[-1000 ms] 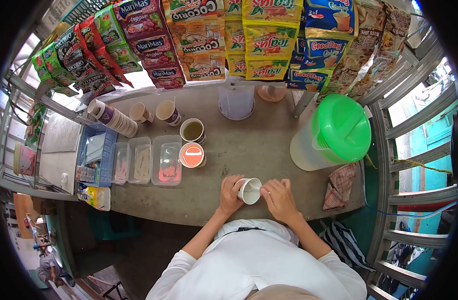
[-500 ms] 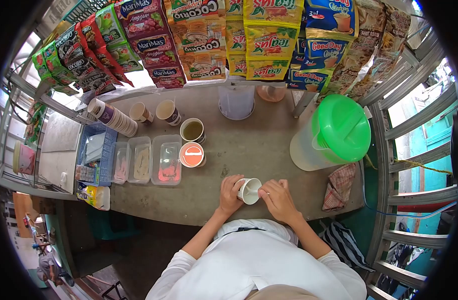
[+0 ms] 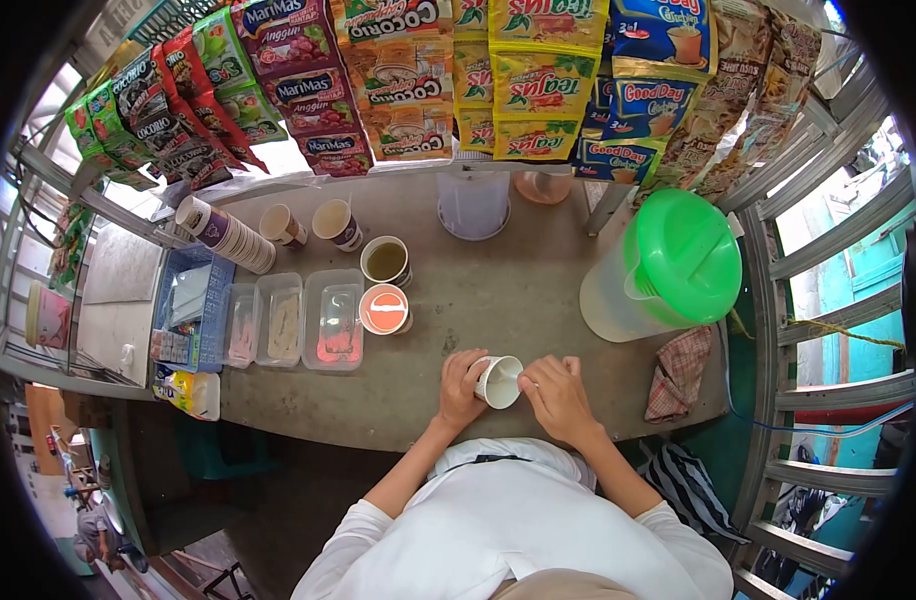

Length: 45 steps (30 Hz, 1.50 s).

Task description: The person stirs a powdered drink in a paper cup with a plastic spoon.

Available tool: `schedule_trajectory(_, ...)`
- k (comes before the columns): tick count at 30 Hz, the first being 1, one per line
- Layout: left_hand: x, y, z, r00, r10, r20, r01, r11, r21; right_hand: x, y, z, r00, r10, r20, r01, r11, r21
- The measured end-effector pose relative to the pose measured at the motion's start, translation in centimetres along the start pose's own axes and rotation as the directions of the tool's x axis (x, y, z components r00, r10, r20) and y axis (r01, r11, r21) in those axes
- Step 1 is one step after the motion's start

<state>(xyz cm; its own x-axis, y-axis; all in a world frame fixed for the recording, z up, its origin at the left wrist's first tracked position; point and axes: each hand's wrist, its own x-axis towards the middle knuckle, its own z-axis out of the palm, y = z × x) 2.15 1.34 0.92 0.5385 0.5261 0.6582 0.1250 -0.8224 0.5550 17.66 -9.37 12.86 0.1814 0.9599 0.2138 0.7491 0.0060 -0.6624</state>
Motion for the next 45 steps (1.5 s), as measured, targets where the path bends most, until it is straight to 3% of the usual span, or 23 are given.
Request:
schedule_trajectory(3,0.16,0.11,-0.11,1.000,0.002,-0.001,-0.002,1.000,-0.001,-0.01,0.15,-0.33,0.997,0.017,0.075,-0.024,0.995,0.092)
schedule_trajectory(6,0.11,0.08,-0.07,1.000,0.002,0.002,-0.002,1.000,0.001,0.11,0.01,-0.22,0.999,-0.004,0.031,0.005,1.000,-0.026)
schedule_trajectory(9,0.04,0.05,-0.09,1.000,-0.001,0.001,0.001,1.000,0.006,-0.12,0.44,-0.12,0.998,0.032,0.049,-0.037,0.993,0.112)
schedule_trajectory(12,0.05,0.04,-0.06,1.000,-0.001,0.000,0.001,1.000,-0.001,-0.04,0.13,-0.22,0.999,0.000,0.039,-0.001,1.000,0.008)
schedule_trajectory(15,0.12,0.08,-0.10,1.000,-0.005,0.001,0.005,1.000,-0.007,-0.15,0.32,-0.25,0.998,0.031,0.052,-0.037,0.994,0.108)
schedule_trajectory(18,0.12,0.15,-0.07,1.000,-0.007,0.004,0.007,1.000,-0.010,0.00,0.11,-0.28,0.999,-0.010,0.054,0.011,1.000,-0.014)
schedule_trajectory(21,0.08,0.08,-0.12,1.000,-0.005,0.009,0.005,1.000,-0.007,-0.19,0.42,-0.29,0.997,0.033,0.063,-0.040,0.992,0.120)
schedule_trajectory(24,-0.12,-0.10,0.07,1.000,-0.001,0.008,0.001,1.000,0.002,-0.05,0.24,-0.23,0.999,-0.002,0.053,0.003,1.000,-0.012)
schedule_trajectory(27,-0.13,-0.11,-0.02,1.000,0.000,0.015,0.000,1.000,0.003,-0.14,0.31,-0.37,0.998,0.015,0.054,-0.020,0.995,0.094)
schedule_trajectory(30,-0.10,-0.09,0.07,1.000,0.002,0.014,-0.002,1.000,0.001,-0.04,0.17,-0.25,0.999,-0.013,0.039,0.015,0.999,-0.031)
schedule_trajectory(33,0.02,0.01,-0.04,1.000,0.003,0.015,-0.003,1.000,-0.006,-0.16,0.18,-0.40,0.998,0.014,0.056,-0.019,0.996,0.084)
schedule_trajectory(36,-0.01,-0.01,0.06,1.000,0.008,0.014,-0.008,1.000,-0.001,0.03,0.10,-0.30,0.999,-0.012,0.046,0.013,1.000,-0.020)
schedule_trajectory(39,0.01,-0.02,-0.08,1.000,0.013,0.017,-0.013,1.000,0.007,-0.10,0.24,-0.39,0.999,0.011,0.035,-0.013,0.997,0.072)
schedule_trajectory(42,-0.04,-0.07,0.04,1.000,0.013,0.012,-0.013,1.000,0.000,0.03,-0.05,-0.49,0.997,-0.001,0.073,0.001,1.000,0.004)
schedule_trajectory(45,-0.13,0.01,-0.11,1.000,0.003,0.014,-0.003,1.000,-0.006,-0.09,-0.02,-0.57,0.998,-0.005,0.056,0.002,0.999,0.054)
